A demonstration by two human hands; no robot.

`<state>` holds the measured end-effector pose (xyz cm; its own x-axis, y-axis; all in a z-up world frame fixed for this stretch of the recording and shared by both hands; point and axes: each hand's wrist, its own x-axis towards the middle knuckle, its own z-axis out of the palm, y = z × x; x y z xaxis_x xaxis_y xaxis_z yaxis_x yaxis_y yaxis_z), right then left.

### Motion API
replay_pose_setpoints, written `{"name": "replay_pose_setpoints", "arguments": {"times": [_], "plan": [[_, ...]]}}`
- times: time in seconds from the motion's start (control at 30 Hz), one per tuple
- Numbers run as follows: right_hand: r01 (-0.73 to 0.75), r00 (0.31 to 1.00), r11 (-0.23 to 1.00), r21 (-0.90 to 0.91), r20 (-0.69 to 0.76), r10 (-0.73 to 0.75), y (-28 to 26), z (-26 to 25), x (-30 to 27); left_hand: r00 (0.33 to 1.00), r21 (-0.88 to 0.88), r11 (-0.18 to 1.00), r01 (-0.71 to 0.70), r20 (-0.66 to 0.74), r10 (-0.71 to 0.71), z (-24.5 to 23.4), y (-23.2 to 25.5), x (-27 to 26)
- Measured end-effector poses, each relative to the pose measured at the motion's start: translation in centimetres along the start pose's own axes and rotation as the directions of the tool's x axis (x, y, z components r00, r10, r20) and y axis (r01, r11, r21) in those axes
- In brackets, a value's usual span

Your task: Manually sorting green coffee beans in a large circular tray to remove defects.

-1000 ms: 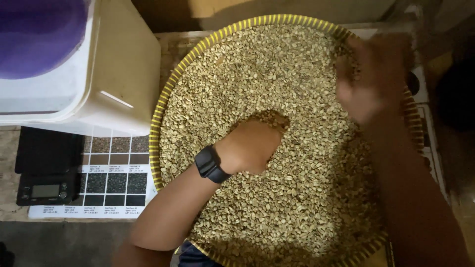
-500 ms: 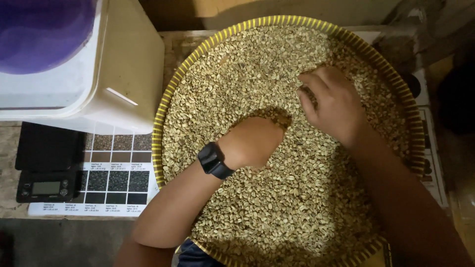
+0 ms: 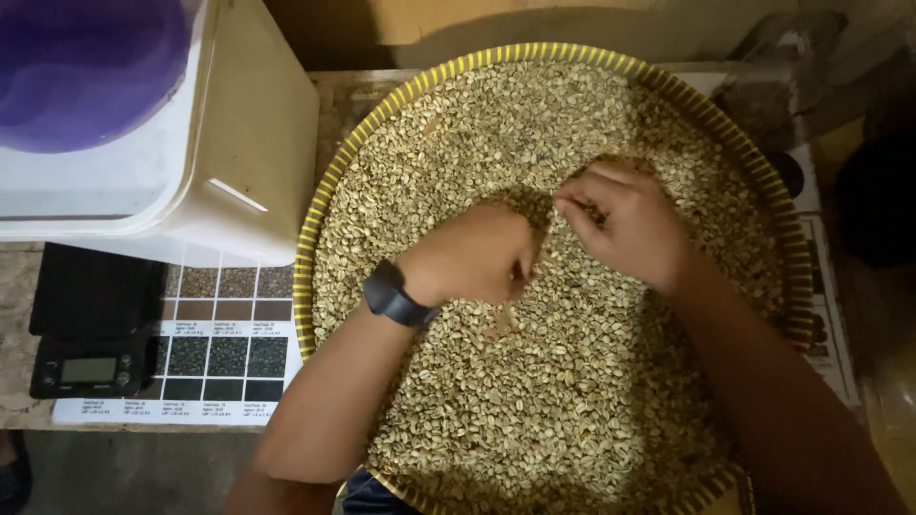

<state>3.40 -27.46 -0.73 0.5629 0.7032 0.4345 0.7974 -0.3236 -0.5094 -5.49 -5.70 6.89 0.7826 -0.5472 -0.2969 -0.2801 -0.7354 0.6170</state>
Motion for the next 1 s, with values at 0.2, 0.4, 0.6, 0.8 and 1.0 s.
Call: {"name": "replay_pose_setpoints", "arguments": {"times": [0.2,0.4,0.6,0.8,1.0], "plan": [[-0.222,0.974,0.909,0.353,0.119,0.191,-3.8,-1.1,0.9,0.837,0.042,0.976,-0.214,-0.508,0.206,0.0,-3.7,1.5],[-0.378,0.925,0.809,0.45,0.151,0.348,-2.1,-0.1,0.0,0.661,0.164,0.923,-0.348,-0.655,0.366,0.6,-3.8,2.3],[-0.459,0.875,0.662,0.592,0.171,0.453,-2.8,-1.2,-0.1,0.635,0.252,0.906,-0.341,-0.648,0.42,1.3,-4.4,3.0],[-0.43,0.892,0.811,0.397,0.051,0.448,-2.7,-1.3,-0.3,0.7,0.326,0.917,-0.231,-0.599,0.389,0.4,-4.4,2.3],[-0.158,0.896,0.984,-0.078,-0.431,0.11,1.4,-3.3,-0.8,0.698,0.343,0.934,-0.102,-0.644,0.313,-0.5,-6.2,2.0]]}}
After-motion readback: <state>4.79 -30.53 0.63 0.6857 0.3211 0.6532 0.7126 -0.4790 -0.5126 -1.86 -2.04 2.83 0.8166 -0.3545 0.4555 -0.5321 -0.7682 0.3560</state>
